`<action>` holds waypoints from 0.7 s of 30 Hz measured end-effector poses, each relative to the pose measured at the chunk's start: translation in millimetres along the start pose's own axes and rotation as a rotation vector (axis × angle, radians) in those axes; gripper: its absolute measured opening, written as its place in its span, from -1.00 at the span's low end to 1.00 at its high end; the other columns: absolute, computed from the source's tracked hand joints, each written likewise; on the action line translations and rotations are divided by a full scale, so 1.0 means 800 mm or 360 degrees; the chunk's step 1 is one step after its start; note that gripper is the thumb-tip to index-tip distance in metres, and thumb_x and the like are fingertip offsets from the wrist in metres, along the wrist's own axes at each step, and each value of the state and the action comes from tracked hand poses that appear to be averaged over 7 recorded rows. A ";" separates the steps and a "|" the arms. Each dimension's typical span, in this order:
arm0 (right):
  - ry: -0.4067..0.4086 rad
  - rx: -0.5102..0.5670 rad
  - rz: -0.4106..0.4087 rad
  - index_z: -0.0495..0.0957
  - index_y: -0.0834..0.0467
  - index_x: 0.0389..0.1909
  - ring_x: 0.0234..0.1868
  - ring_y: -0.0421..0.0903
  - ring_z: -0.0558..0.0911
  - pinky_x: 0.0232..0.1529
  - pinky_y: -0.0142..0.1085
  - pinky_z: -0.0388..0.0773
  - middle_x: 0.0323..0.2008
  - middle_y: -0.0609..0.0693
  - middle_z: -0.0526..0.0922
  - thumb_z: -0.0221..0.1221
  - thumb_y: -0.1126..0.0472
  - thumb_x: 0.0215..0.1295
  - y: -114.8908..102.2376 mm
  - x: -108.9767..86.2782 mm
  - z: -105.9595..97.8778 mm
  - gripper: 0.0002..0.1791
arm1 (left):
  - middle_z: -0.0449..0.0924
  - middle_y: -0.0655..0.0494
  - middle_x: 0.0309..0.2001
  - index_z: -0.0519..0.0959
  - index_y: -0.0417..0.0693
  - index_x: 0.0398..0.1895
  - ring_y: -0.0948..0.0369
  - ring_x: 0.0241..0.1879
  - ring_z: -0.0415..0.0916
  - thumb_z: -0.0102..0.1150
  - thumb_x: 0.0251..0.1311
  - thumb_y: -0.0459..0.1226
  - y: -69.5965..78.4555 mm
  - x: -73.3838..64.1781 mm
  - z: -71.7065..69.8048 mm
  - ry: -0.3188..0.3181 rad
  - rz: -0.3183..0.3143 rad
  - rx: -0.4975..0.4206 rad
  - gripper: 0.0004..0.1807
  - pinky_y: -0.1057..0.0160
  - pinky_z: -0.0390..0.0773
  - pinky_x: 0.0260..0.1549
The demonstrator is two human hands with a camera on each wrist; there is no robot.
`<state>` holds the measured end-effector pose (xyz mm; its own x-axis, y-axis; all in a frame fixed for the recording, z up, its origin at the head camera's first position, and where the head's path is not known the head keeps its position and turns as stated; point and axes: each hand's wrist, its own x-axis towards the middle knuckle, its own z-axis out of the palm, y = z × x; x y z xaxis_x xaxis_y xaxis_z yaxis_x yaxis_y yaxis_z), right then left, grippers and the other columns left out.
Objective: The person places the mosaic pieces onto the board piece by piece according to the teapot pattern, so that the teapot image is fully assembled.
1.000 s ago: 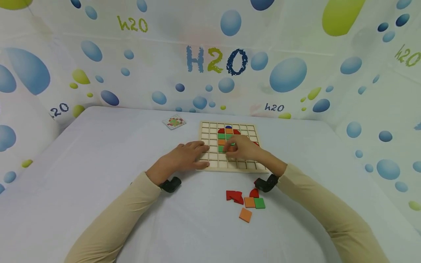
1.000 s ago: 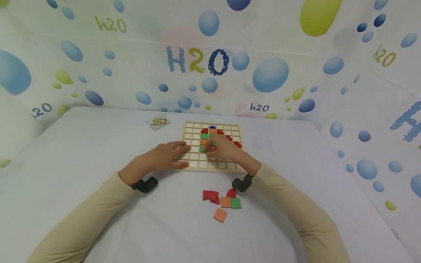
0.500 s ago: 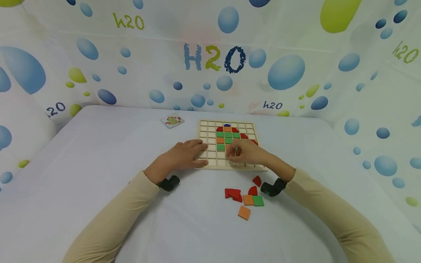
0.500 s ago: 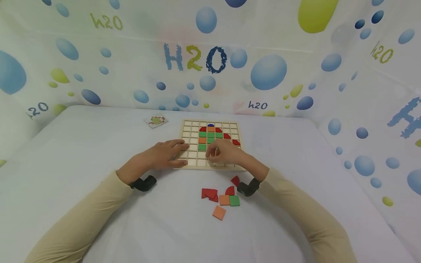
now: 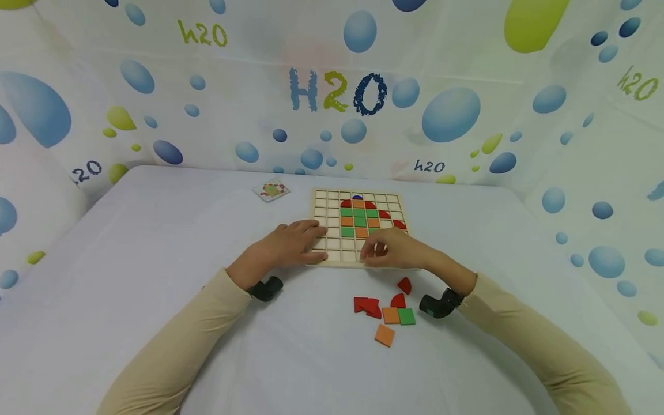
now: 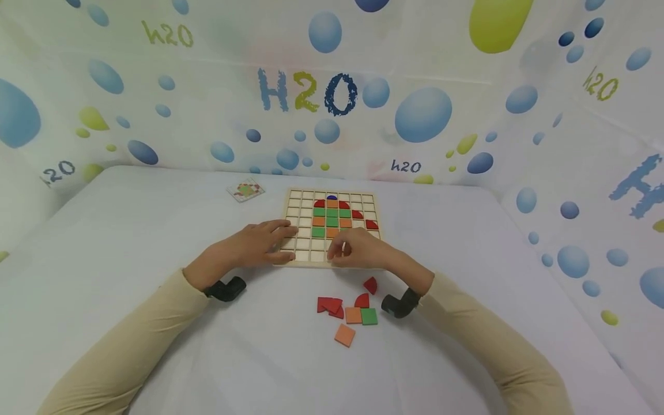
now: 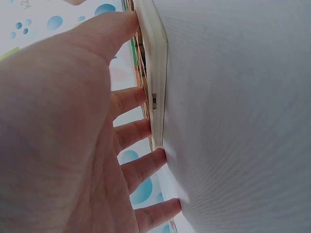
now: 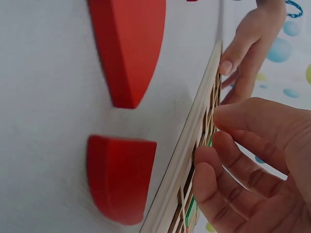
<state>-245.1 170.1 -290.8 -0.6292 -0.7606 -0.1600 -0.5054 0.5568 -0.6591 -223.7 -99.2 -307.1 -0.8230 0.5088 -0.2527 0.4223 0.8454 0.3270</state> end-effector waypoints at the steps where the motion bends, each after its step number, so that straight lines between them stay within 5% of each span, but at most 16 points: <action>1: -0.0008 0.0006 -0.0003 0.66 0.15 -0.28 -0.35 -0.16 0.52 -0.34 -0.38 0.53 -0.38 -0.10 0.58 0.27 0.26 0.26 -0.001 -0.001 0.000 -0.94 | 0.09 -0.15 0.48 0.18 -0.08 0.49 -0.12 0.44 0.07 0.01 0.37 0.11 0.000 0.000 0.000 0.0004 0.0001 0.0002 -0.25 -0.22 0.18 0.27; 21: -0.0306 0.0134 -0.0120 0.66 0.10 -0.23 -0.31 -0.23 0.55 -0.20 -0.37 0.58 -0.30 -0.17 0.63 0.28 0.20 0.28 -0.016 -0.021 0.008 -0.90 | 0.10 -0.15 0.47 0.18 -0.08 0.49 -0.11 0.45 0.07 0.02 0.37 0.11 0.001 -0.001 -0.002 0.0005 -0.0002 -0.0012 -0.25 -0.22 0.17 0.28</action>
<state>-224.3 173.6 -284.2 -0.4634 -0.8532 -0.2395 -0.4909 0.4721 -0.7322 -223.3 -99.5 -305.6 -0.8247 0.5072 -0.2502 0.4185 0.8448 0.3335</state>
